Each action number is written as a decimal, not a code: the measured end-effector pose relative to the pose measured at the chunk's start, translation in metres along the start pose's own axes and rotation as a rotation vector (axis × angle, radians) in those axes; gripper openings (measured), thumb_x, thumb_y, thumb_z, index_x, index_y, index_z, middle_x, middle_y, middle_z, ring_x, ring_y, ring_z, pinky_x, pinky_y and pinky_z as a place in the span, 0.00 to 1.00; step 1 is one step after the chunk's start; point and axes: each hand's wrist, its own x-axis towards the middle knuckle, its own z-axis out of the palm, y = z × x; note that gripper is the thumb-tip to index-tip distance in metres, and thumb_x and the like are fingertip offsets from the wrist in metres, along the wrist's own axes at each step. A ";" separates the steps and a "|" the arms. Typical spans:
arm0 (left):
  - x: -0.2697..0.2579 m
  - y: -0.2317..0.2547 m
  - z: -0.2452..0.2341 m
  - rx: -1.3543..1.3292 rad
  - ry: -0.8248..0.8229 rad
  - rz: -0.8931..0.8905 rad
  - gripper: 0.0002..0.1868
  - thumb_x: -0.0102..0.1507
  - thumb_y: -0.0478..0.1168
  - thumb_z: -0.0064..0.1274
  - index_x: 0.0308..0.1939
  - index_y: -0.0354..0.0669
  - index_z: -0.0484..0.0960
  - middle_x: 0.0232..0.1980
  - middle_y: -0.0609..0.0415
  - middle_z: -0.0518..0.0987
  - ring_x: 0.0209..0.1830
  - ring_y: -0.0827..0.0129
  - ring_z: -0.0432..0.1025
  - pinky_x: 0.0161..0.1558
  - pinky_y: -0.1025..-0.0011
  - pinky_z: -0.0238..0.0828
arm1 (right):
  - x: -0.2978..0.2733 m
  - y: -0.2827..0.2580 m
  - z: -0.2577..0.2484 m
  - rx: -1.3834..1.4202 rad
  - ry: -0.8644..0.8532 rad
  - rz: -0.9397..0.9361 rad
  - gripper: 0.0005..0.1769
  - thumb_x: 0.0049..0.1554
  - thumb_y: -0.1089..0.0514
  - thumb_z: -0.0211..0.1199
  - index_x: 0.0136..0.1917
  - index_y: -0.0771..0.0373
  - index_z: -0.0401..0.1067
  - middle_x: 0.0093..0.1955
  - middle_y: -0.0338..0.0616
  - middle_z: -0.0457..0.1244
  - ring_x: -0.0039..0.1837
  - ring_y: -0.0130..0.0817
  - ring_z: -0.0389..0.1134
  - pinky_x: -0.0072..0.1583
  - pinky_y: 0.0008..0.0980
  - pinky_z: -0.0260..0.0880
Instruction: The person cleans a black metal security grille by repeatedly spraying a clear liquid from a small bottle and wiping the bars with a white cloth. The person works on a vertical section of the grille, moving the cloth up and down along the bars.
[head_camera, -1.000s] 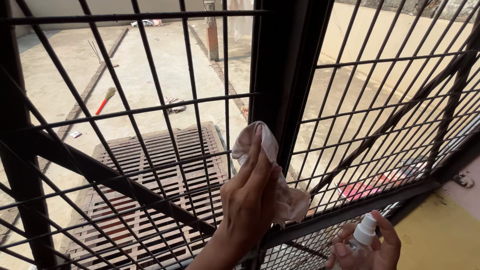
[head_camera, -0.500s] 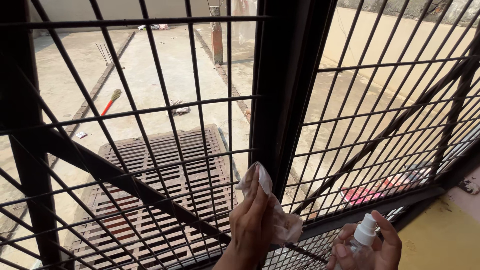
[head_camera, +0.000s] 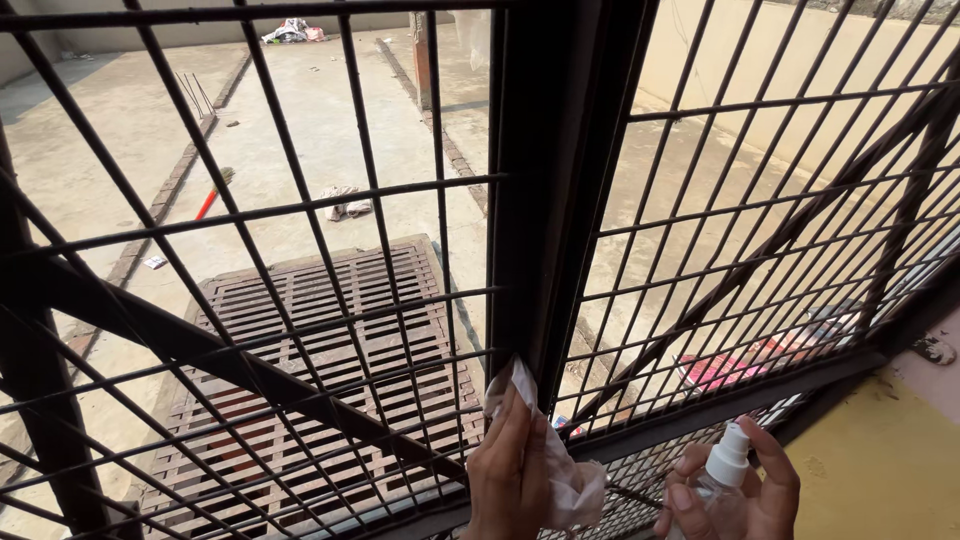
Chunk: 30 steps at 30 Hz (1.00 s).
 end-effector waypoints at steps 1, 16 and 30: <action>-0.002 -0.001 0.003 0.025 -0.013 0.001 0.23 0.71 0.37 0.41 0.65 0.23 0.73 0.60 0.24 0.77 0.57 0.38 0.78 0.53 0.54 0.82 | 0.000 0.001 -0.001 -0.012 0.018 0.003 0.48 0.52 0.70 0.61 0.81 0.48 0.48 0.48 0.50 0.62 0.38 0.31 0.68 0.34 0.33 0.78; -0.010 0.024 0.000 0.166 -0.067 -0.053 0.20 0.69 0.36 0.48 0.62 0.26 0.77 0.61 0.27 0.77 0.51 0.43 0.80 0.45 0.59 0.85 | -0.007 0.010 -0.020 0.047 -0.022 0.017 0.48 0.52 0.69 0.62 0.80 0.48 0.49 0.48 0.50 0.62 0.39 0.31 0.69 0.33 0.34 0.78; -0.011 -0.004 0.000 0.120 -0.093 0.030 0.22 0.67 0.35 0.51 0.65 0.28 0.74 0.66 0.30 0.75 0.47 0.50 0.82 0.41 0.62 0.84 | -0.016 0.006 -0.002 0.039 -0.022 0.085 0.47 0.51 0.68 0.63 0.79 0.50 0.50 0.47 0.50 0.63 0.38 0.31 0.69 0.33 0.35 0.78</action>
